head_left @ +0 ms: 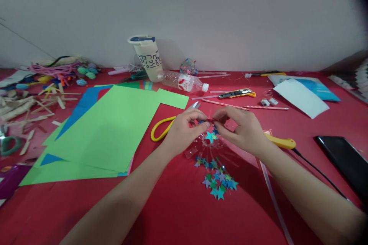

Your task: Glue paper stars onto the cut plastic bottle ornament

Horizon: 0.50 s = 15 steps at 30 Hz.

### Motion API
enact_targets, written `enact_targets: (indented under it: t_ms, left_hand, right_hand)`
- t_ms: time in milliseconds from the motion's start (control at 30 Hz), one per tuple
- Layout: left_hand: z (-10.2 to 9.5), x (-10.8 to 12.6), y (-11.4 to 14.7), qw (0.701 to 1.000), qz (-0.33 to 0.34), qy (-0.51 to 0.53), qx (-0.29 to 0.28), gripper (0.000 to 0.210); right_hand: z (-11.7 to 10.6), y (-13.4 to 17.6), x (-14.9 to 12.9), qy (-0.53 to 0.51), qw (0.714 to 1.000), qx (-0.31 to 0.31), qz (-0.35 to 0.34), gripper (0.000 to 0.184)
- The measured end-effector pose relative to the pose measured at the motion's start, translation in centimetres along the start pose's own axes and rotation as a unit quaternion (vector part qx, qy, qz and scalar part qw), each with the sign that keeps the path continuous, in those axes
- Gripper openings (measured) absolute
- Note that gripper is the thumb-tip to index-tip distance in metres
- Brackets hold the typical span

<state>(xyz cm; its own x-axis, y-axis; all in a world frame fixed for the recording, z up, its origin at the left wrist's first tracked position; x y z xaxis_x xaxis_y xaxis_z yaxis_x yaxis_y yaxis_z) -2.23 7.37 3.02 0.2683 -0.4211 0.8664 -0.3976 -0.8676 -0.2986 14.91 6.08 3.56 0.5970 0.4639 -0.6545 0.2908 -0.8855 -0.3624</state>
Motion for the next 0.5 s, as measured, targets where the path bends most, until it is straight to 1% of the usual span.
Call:
enact_targets:
  t_ms: [367, 500]
  left_hand:
    - [-0.1, -0.05, -0.05, 1.0, -0.003, 0.005, -0.005, 0.006]
    - [-0.12, -0.05, -0.01, 1.0, 0.0, 0.004, 0.002, 0.007]
  right_hand:
    - [-0.01, -0.08, 0.22, 0.003, 1.0, 0.008, -0.002, 0.007]
    - [-0.03, -0.11, 0.26, 0.006, 1.0, 0.01, 0.002, 0.007]
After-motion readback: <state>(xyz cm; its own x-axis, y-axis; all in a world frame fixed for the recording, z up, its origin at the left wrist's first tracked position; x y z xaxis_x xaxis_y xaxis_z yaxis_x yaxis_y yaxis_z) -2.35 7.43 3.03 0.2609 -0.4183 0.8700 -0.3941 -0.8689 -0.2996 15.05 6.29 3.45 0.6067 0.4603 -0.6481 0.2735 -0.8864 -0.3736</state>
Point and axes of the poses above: each hand's wrist, its own y-axis away from the middle knuckle, its own z-axis out of the palm, x = y × z, the point moved 2 cm from there along -y, towards the middle knuckle, and after that the axes turned 8 degrees about z, right-handed, at the moved point
